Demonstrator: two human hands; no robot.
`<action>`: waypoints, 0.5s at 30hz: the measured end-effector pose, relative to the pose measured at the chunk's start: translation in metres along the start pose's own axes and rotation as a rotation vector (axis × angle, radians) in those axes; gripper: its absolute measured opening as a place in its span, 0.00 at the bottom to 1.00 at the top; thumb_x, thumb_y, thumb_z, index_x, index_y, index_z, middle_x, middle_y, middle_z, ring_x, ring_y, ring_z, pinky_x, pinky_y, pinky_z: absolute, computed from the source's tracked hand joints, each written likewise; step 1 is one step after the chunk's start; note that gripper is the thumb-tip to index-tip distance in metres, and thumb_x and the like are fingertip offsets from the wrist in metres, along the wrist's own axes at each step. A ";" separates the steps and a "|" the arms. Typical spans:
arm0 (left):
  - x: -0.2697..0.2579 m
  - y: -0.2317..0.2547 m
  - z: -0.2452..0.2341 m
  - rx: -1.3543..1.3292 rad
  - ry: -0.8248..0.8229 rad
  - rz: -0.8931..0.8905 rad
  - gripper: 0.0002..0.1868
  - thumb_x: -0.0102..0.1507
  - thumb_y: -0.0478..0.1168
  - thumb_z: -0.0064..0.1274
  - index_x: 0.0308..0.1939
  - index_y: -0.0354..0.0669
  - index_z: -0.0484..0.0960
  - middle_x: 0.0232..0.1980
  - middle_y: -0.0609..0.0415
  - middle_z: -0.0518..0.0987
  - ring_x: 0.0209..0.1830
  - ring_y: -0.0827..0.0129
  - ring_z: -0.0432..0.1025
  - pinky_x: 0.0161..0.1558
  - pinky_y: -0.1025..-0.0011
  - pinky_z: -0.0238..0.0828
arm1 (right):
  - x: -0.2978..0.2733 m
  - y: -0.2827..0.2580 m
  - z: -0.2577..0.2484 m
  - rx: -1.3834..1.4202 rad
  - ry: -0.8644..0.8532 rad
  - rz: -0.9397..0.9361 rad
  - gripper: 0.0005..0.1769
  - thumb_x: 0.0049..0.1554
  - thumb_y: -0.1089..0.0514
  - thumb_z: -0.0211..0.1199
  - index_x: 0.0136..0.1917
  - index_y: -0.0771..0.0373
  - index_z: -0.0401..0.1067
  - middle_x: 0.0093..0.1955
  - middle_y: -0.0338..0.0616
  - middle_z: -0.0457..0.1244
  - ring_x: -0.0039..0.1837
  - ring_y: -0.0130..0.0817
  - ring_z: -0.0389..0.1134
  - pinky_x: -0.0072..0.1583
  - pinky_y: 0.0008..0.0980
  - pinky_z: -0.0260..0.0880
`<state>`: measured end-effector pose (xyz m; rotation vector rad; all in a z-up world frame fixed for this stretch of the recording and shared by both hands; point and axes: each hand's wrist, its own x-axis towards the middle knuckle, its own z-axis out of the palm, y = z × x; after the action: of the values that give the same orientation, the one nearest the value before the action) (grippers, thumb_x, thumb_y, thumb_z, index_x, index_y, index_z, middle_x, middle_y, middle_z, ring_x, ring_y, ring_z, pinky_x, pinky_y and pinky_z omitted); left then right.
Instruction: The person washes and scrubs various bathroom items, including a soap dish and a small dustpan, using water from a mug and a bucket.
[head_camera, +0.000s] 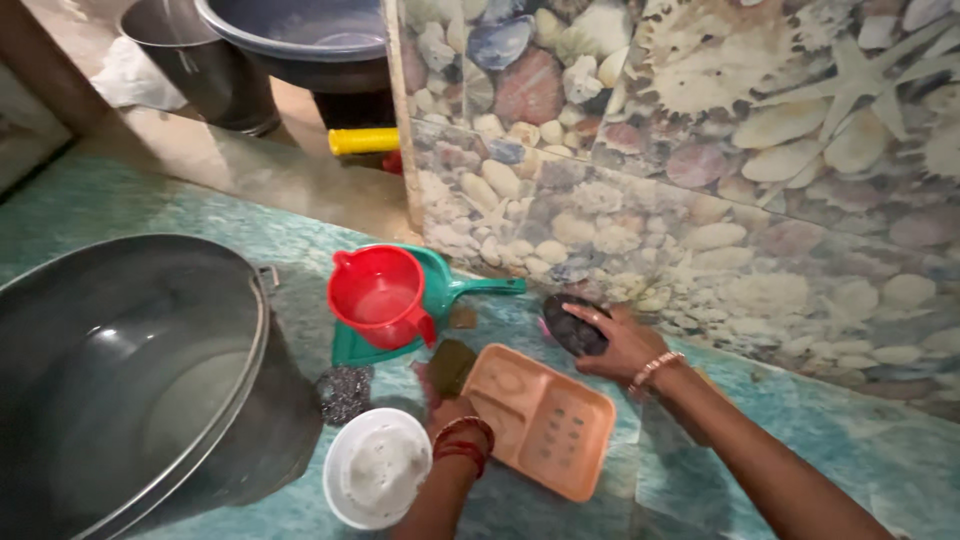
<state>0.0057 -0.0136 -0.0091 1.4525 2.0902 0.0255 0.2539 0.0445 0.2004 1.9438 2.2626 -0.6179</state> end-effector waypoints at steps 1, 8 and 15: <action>0.002 -0.005 0.002 0.011 -0.009 -0.024 0.08 0.65 0.38 0.54 0.44 0.45 0.87 0.49 0.41 0.84 0.51 0.50 0.81 0.45 0.58 0.81 | 0.016 -0.002 0.009 0.031 0.033 -0.062 0.51 0.44 0.39 0.72 0.77 0.23 0.53 0.68 0.57 0.57 0.63 0.55 0.67 0.63 0.44 0.72; 0.028 -0.015 0.032 -0.153 0.113 -0.163 0.12 0.68 0.43 0.51 0.52 0.41 0.77 0.46 0.41 0.84 0.47 0.50 0.82 0.41 0.59 0.82 | 0.058 -0.064 0.036 -0.057 0.622 -0.634 0.35 0.50 0.44 0.72 0.68 0.51 0.68 0.71 0.55 0.60 0.71 0.56 0.62 0.71 0.51 0.62; -0.012 -0.011 0.007 -0.381 0.085 -0.162 0.19 0.71 0.49 0.40 0.62 0.46 0.72 0.55 0.43 0.81 0.54 0.52 0.78 0.49 0.58 0.76 | 0.071 -0.253 0.046 0.018 0.286 -0.408 0.43 0.39 0.41 0.80 0.65 0.54 0.73 0.79 0.71 0.45 0.68 0.64 0.60 0.65 0.52 0.65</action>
<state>0.0022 -0.0304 -0.0137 1.0684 2.1211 0.4060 -0.0117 0.0664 0.1957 1.6756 2.8746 -0.4120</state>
